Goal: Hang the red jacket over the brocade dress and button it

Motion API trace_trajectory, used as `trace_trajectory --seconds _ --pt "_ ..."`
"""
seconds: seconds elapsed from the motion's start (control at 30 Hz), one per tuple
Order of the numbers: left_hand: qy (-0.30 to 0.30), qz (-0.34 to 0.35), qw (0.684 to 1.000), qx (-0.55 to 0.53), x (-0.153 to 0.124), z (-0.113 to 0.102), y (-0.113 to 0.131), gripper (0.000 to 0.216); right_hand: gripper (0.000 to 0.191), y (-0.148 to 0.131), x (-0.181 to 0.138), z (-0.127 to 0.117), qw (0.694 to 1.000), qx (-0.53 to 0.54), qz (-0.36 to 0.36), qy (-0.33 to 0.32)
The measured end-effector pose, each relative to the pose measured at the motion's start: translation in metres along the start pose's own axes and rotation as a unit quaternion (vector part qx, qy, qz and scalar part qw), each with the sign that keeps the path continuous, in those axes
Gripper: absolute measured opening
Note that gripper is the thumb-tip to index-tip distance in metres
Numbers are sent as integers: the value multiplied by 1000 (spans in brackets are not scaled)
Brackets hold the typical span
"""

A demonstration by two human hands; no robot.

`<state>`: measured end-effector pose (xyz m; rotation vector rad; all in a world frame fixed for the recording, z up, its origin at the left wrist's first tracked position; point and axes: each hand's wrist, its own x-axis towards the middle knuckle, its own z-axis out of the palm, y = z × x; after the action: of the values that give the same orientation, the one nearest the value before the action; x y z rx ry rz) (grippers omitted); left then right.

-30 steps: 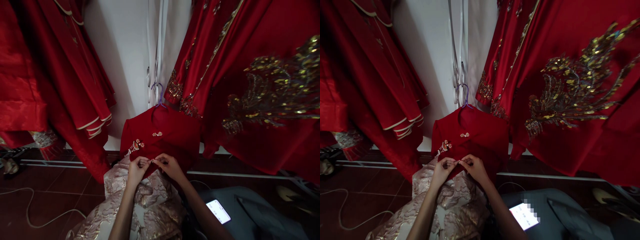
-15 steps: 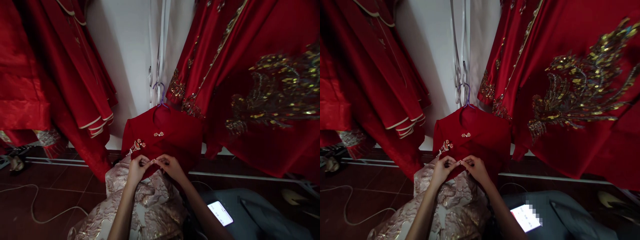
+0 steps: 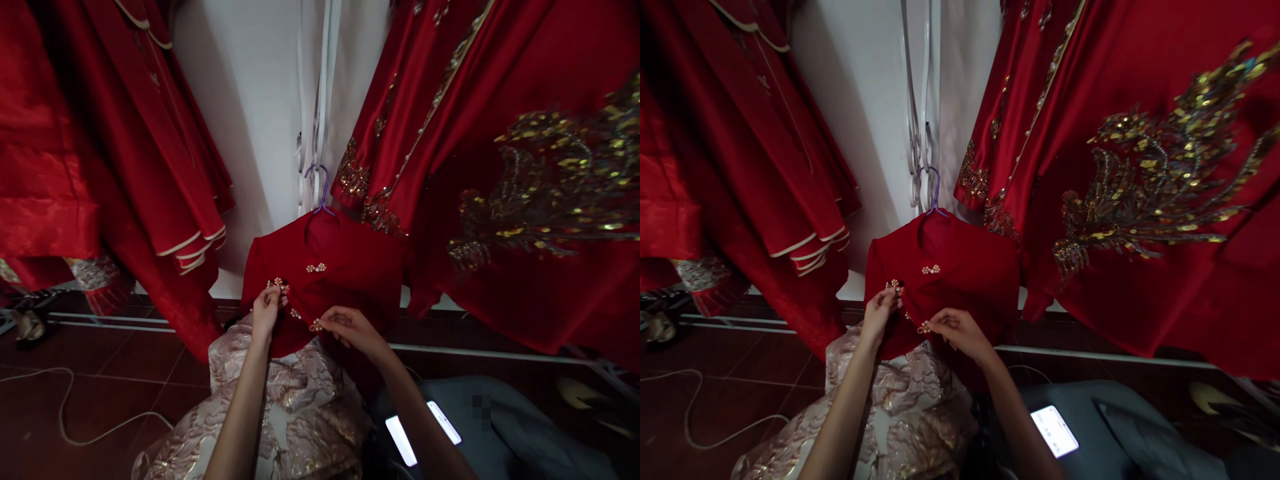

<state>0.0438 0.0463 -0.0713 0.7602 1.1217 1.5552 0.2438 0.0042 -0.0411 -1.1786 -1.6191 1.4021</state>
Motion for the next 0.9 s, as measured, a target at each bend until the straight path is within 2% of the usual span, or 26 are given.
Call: trace_trajectory --seconds 0.17,0.4,0.5,0.57,0.67,0.73,0.8,0.9 --pt "-26 -62 997 -36 5 7 -2 25 30 2 0 2 1000 -4 -17 -9" --pt "-2 -51 997 -55 7 8 -10 24 31 5 2 6 999 -9 -24 -22" --pt "-42 -52 997 -45 7 18 -6 31 31 3 -1 2 998 -22 -27 -43" --pt "-64 -34 997 1 10 26 1 36 30 1 -5 -5 996 -33 -18 -77" --pt "-64 40 990 117 16 36 13 35 27 -4 -13 -17 991 -51 -13 -126" --pt "-95 117 969 196 17 42 21 32 25 -7 -18 -23 987 -61 -17 -148" --pt "-144 209 930 264 14 48 28 27 25 -8 -21 -27 983 -76 -12 -166" --pt "-184 330 848 373 6 57 39 18 26 -8 -22 -28 981 -87 -9 -175"
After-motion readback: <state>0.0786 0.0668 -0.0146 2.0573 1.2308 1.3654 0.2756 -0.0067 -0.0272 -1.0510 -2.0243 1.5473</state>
